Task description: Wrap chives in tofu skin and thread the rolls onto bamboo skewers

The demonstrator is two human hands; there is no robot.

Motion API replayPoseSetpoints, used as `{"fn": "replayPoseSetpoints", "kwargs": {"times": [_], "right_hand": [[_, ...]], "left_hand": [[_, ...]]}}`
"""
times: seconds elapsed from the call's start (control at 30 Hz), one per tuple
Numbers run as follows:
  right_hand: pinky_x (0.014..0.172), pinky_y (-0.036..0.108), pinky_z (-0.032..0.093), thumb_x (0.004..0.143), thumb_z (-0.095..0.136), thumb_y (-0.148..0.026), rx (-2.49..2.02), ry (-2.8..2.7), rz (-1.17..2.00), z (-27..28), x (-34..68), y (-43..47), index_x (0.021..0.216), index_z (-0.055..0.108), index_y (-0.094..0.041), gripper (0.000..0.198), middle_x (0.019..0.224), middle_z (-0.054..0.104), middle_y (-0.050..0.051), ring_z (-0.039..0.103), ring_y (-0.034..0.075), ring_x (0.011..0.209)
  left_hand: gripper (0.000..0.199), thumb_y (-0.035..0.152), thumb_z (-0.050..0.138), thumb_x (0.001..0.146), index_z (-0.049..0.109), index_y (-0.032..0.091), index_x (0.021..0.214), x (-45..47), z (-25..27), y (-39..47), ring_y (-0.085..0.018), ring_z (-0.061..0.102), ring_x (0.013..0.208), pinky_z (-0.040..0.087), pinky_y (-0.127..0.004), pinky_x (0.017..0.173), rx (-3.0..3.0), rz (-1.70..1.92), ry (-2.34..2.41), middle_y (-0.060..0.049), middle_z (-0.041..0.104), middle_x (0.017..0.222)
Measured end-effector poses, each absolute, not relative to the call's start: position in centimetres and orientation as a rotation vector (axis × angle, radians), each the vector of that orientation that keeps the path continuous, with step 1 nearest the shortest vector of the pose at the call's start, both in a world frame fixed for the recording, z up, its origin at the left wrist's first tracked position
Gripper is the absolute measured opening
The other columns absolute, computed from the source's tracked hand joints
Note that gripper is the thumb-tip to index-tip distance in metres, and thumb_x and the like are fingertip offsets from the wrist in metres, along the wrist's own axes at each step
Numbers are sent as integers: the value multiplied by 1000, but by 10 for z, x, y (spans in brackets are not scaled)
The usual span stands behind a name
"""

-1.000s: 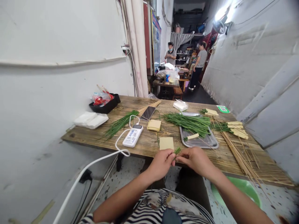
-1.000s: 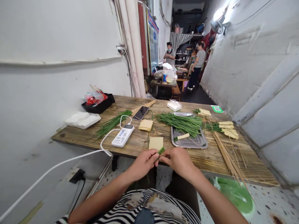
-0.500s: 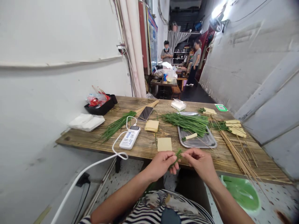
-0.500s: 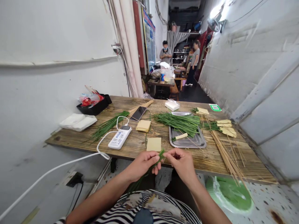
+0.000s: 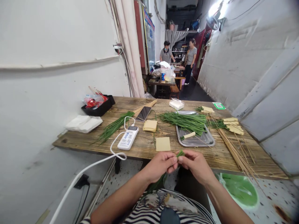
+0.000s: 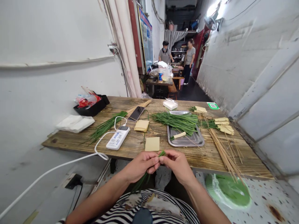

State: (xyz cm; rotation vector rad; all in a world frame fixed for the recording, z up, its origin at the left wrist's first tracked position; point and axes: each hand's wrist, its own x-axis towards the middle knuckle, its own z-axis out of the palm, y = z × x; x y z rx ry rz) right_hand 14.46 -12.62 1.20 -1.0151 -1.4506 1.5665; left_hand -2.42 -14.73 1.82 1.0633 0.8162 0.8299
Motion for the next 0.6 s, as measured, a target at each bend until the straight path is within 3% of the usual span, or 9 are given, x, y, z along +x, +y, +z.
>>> {"fn": "replayPoseSetpoints", "kwargs": {"times": [0.17, 0.43, 0.53, 0.6], "right_hand": [[48, 20, 29, 76, 68, -41, -999, -1425, 1541, 13, 147, -129, 70, 68, -14, 27, 60, 59, 0, 40, 6, 51], [47, 23, 37, 76, 67, -46, -1062, -1376, 1431, 0, 153, -123, 74, 67, -16, 30, 60, 58, -1, 46, 9, 49], [65, 31, 47, 82, 62, -43, -1089, -1674, 915, 8, 158, -121, 92, 69, -19, 26, 82, 65, 5, 57, 16, 70], [81, 37, 44, 86, 58, -36, -1047, -1964, 419, 17, 159, -122, 102, 68, -22, 23, 101, 65, 9, 56, 21, 92]], "left_hand": [[48, 57, 62, 75, 56, 10, 65, -27, 22, -148, -5, 39, 48, 24, -21, 48, 1071, 765, 800, 1, 50, 59], [50, 60, 59, 74, 59, 10, 74, -28, 19, -146, -5, 27, 45, 18, -21, 45, 1149, 758, 907, 5, 42, 56], [45, 57, 56, 77, 56, 12, 67, -30, 16, -141, -5, 26, 46, 19, -21, 46, 1231, 801, 983, 6, 38, 54], [43, 53, 51, 81, 52, 14, 61, -32, 14, -138, -6, 29, 48, 21, -21, 48, 1355, 803, 1023, 5, 39, 54]]}}
